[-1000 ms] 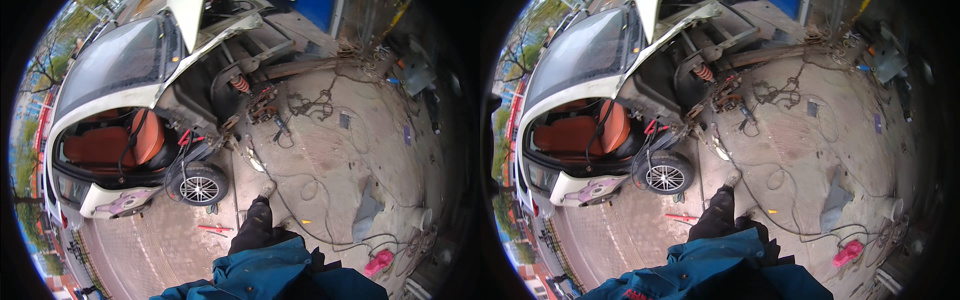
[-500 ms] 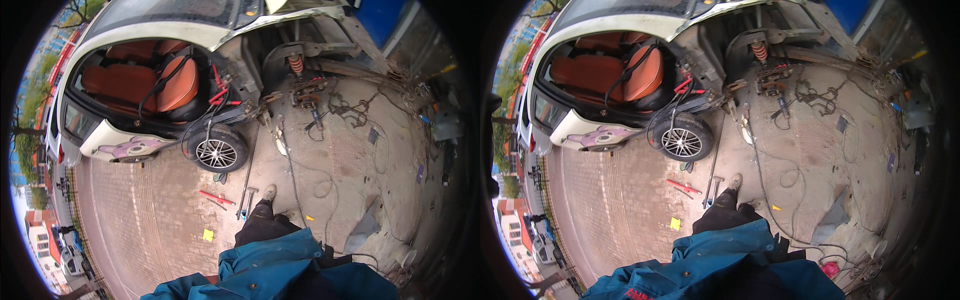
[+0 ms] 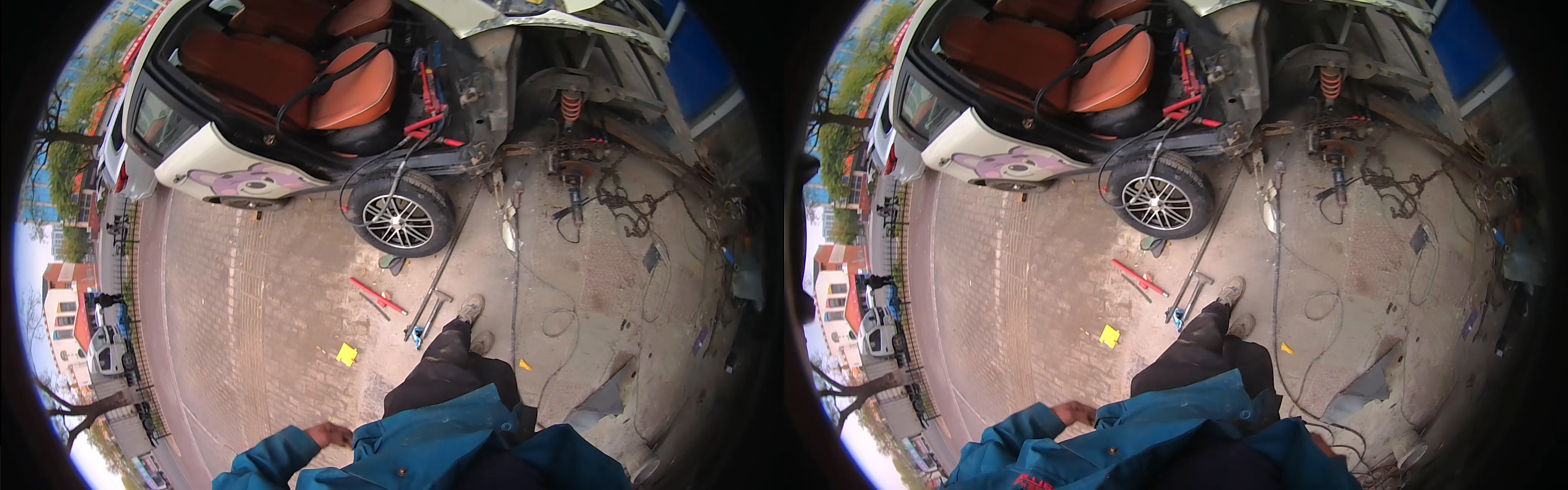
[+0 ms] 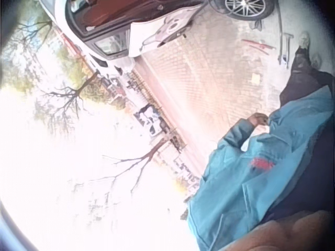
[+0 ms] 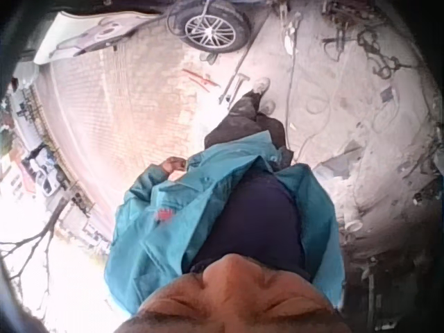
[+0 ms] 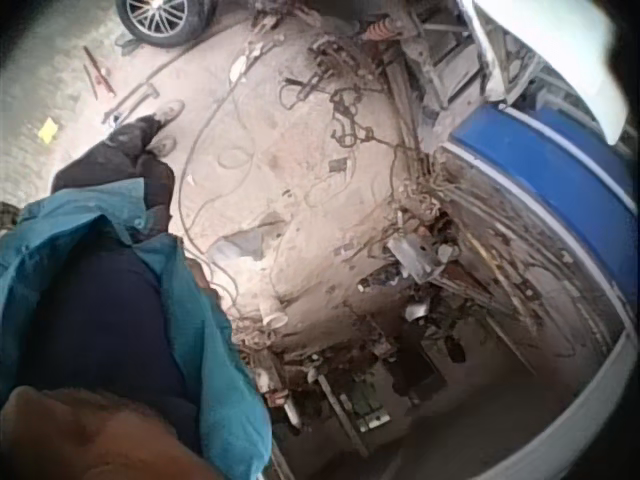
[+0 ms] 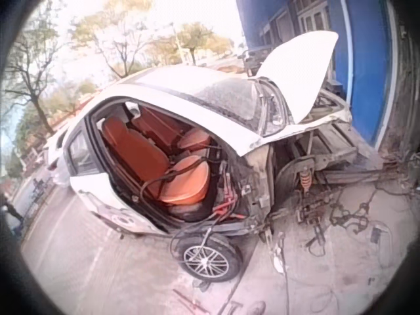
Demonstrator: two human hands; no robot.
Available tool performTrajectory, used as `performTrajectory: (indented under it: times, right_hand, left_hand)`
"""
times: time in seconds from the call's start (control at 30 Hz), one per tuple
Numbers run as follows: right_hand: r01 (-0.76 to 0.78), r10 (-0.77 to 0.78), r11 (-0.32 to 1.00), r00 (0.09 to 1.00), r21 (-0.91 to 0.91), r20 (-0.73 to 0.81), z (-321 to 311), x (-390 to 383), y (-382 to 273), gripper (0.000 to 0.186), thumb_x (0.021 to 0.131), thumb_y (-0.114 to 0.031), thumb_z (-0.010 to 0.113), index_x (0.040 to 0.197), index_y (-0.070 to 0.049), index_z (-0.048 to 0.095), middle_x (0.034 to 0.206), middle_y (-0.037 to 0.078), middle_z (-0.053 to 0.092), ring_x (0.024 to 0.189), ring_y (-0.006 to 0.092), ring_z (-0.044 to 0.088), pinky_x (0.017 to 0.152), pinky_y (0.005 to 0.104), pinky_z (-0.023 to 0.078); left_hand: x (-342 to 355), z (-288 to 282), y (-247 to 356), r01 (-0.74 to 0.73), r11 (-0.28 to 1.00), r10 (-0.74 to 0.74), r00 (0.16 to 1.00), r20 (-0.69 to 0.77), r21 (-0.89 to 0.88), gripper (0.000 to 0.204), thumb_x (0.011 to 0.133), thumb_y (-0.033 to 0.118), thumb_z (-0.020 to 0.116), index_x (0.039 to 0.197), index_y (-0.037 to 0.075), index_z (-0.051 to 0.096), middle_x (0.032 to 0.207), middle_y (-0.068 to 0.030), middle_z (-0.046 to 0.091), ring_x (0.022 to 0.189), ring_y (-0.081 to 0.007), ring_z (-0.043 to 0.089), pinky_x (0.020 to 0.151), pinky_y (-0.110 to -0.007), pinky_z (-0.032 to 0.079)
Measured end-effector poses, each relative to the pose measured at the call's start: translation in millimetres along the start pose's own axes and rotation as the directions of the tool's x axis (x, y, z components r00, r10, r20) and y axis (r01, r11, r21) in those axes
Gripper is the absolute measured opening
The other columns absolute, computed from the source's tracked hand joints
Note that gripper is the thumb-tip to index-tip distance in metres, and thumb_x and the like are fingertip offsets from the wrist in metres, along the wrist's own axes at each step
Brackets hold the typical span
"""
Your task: The person works inside a white car with the hood open, manipulating red and blue cables and a black plastic interior panel. They use a hammer to tap the panel and a chain to pull or adjust components. The person repeatedly reaches into the footwell area, adjusts the panel, and hammers it into place.
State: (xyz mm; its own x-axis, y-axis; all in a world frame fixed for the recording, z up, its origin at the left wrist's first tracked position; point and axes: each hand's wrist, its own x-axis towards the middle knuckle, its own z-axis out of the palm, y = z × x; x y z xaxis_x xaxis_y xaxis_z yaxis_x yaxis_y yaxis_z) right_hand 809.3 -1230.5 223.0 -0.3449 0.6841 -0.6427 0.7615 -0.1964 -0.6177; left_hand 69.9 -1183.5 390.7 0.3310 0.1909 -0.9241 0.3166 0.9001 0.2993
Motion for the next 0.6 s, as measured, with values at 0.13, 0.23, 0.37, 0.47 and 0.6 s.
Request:
performTrajectory:
  times: [0.13,0.23,0.37,0.47,0.6]
  right_hand:
    - [-0.221,0.573,0.443,0.815,0.869,-0.084,-24,102,42,0.01,0.104,-0.01,0.064,0.096,-0.006,0.069,0.083,0.008,0.069,0.068,0.0164,0.066,0.057,0.0333,0.055]
    - [-0.281,0.721,0.345,0.691,0.896,-0.061,-18,175,34,0.013,0.103,-0.017,0.064,0.108,-0.006,0.068,0.085,0.007,0.069,0.065,0.0167,0.064,0.057,0.0334,0.057]
    - [-0.346,0.623,0.431,0.782,0.833,0.003,24,247,-13,0.016,0.104,-0.017,0.064,0.113,-0.005,0.07,0.089,0.007,0.072,0.069,0.0162,0.068,0.061,0.0325,0.059]
    - [-0.394,0.569,0.468,0.819,0.791,0.071,72,315,-39,0.019,0.105,-0.018,0.065,0.114,-0.002,0.071,0.087,0.007,0.072,0.069,0.0146,0.068,0.061,0.0318,0.06]
    - [-0.448,0.531,0.556,0.84,0.7,0.115,169,435,-50,0.022,0.105,-0.018,0.066,0.115,0.001,0.073,0.087,0.008,0.074,0.067,0.0166,0.07,0.058,0.0334,0.059]
  left_hand:
    - [28,-3,-39,-0.032,0.999,0.045,0.669,-0.742,0.032,0.032,0.098,0.01,0.058,0.118,-0.002,0.079,0.116,-0.0145,0.082,0.112,-0.0241,0.074,0.103,-0.036,0.056]
    - [47,8,-50,0.036,0.991,0.055,0.763,-0.644,0.127,0.029,0.103,0.015,0.061,0.119,-0.001,0.079,0.113,-0.014,0.082,0.109,-0.0251,0.077,0.101,-0.037,0.059]
    - [85,4,-61,0.097,0.98,0.013,0.84,-0.542,0.173,0.028,0.105,0.021,0.066,0.123,0.005,0.08,0.117,-0.0148,0.082,0.111,-0.0264,0.078,0.1,-0.039,0.06]
    - [141,-28,-89,0.065,0.951,0.132,0.796,-0.59,0.301,0.03,0.105,0.025,0.066,0.125,0.006,0.08,0.117,-0.0164,0.082,0.11,-0.0289,0.079,0.1,-0.039,0.06]
    - [253,-86,-149,0.169,0.814,0.201,0.816,-0.542,0.556,0.041,0.1,0.036,0.071,0.129,0.007,0.078,0.125,-0.0203,0.078,0.122,-0.0373,0.072,0.111,-0.046,0.055]
